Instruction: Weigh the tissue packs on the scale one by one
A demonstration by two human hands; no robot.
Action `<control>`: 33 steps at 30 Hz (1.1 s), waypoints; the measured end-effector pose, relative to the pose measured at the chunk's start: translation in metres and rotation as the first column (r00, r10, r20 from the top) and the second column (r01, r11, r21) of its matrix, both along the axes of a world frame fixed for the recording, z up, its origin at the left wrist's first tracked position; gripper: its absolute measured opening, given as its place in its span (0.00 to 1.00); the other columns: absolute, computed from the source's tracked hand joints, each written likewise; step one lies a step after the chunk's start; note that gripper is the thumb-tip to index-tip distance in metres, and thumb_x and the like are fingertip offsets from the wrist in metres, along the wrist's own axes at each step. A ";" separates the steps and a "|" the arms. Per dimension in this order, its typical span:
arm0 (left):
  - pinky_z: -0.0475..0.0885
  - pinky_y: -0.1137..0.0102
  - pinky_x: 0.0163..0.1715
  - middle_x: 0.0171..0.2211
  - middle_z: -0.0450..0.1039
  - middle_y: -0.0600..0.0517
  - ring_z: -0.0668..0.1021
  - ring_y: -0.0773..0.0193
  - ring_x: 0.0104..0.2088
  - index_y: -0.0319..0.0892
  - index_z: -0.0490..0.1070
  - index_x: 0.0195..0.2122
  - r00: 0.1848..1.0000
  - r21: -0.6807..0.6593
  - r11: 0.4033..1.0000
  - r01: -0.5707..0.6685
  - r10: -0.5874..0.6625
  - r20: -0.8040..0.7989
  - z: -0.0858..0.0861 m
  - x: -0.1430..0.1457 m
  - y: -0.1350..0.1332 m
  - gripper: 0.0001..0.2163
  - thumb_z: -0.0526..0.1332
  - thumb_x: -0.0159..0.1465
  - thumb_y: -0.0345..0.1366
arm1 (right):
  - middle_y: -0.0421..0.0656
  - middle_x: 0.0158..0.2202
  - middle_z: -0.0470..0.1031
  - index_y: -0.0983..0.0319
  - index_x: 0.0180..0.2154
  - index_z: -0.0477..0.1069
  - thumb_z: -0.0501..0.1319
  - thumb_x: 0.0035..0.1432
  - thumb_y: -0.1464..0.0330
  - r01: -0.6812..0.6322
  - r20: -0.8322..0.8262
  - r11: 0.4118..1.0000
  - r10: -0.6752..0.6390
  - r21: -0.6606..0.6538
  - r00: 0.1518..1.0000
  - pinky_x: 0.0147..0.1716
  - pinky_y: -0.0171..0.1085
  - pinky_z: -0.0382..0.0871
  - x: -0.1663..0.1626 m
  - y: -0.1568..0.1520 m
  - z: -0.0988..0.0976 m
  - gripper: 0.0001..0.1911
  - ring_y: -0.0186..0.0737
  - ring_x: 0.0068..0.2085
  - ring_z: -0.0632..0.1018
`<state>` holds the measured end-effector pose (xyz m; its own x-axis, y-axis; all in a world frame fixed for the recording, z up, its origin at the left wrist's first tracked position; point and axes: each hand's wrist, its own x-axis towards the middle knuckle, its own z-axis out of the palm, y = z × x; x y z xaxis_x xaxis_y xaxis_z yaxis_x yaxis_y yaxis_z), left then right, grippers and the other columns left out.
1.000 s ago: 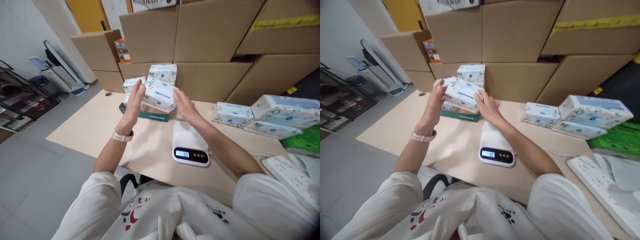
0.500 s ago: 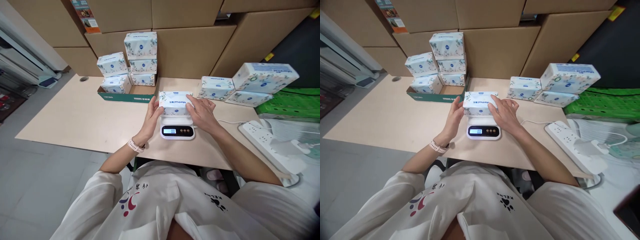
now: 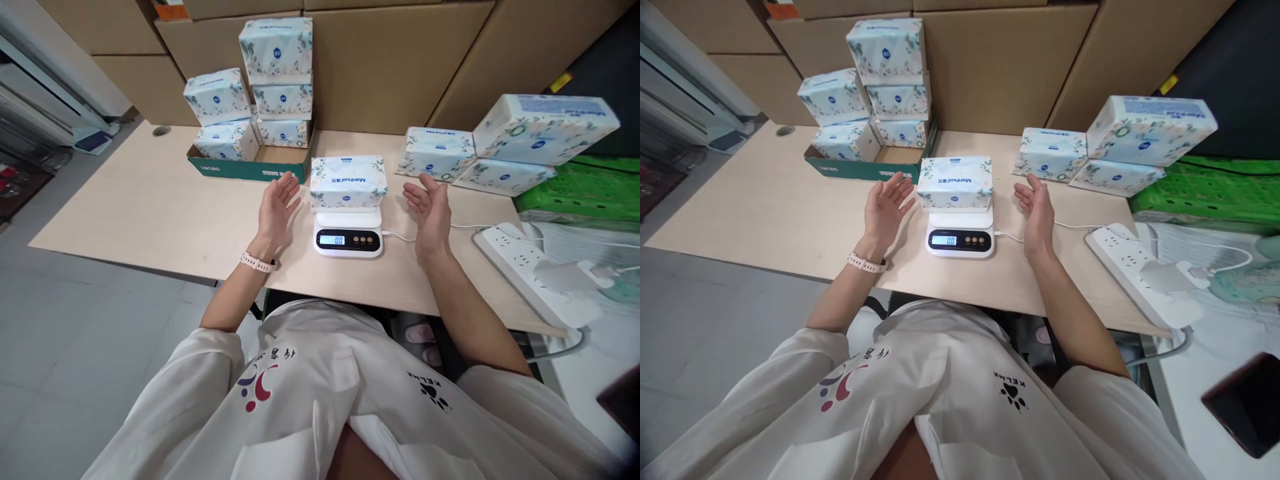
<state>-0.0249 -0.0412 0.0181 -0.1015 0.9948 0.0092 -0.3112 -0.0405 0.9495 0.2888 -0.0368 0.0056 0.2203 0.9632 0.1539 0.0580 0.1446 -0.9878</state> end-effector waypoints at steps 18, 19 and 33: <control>0.54 0.58 0.80 0.82 0.48 0.50 0.52 0.56 0.83 0.48 0.66 0.73 0.992 -0.050 0.991 0.125 -0.126 -0.026 0.002 -0.001 -0.003 0.40 0.43 0.72 0.69 | 0.47 0.75 0.69 0.56 0.69 0.69 0.42 0.64 0.29 -0.282 -0.154 0.954 0.265 -0.099 0.952 0.82 0.52 0.55 -0.017 -0.013 0.019 0.51 0.50 0.78 0.66; 0.55 0.58 0.80 0.82 0.49 0.49 0.52 0.55 0.83 0.48 0.68 0.72 0.992 -0.048 0.991 0.126 -0.127 -0.018 0.001 -0.001 -0.003 0.40 0.45 0.70 0.70 | 0.47 0.75 0.69 0.55 0.70 0.69 0.41 0.64 0.29 -0.290 -0.127 0.952 0.277 -0.100 0.952 0.82 0.54 0.55 -0.017 -0.014 0.019 0.52 0.50 0.79 0.66; 0.57 0.54 0.80 0.79 0.61 0.52 0.56 0.52 0.82 0.51 0.75 0.67 0.990 -0.086 0.986 0.141 -0.141 0.002 0.026 0.006 -0.020 0.37 0.44 0.72 0.67 | 0.40 0.74 0.71 0.47 0.71 0.68 0.31 0.68 0.33 -0.281 -0.080 0.947 0.271 -0.158 0.959 0.82 0.60 0.53 -0.005 -0.020 0.028 0.49 0.50 0.79 0.65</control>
<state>-0.0190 -0.0611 0.0440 0.0399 0.9963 -0.0761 -0.3038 0.0847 0.9490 0.2839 -0.0569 0.0340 -0.0541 0.9984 -0.0181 -0.0171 -0.0190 -0.9997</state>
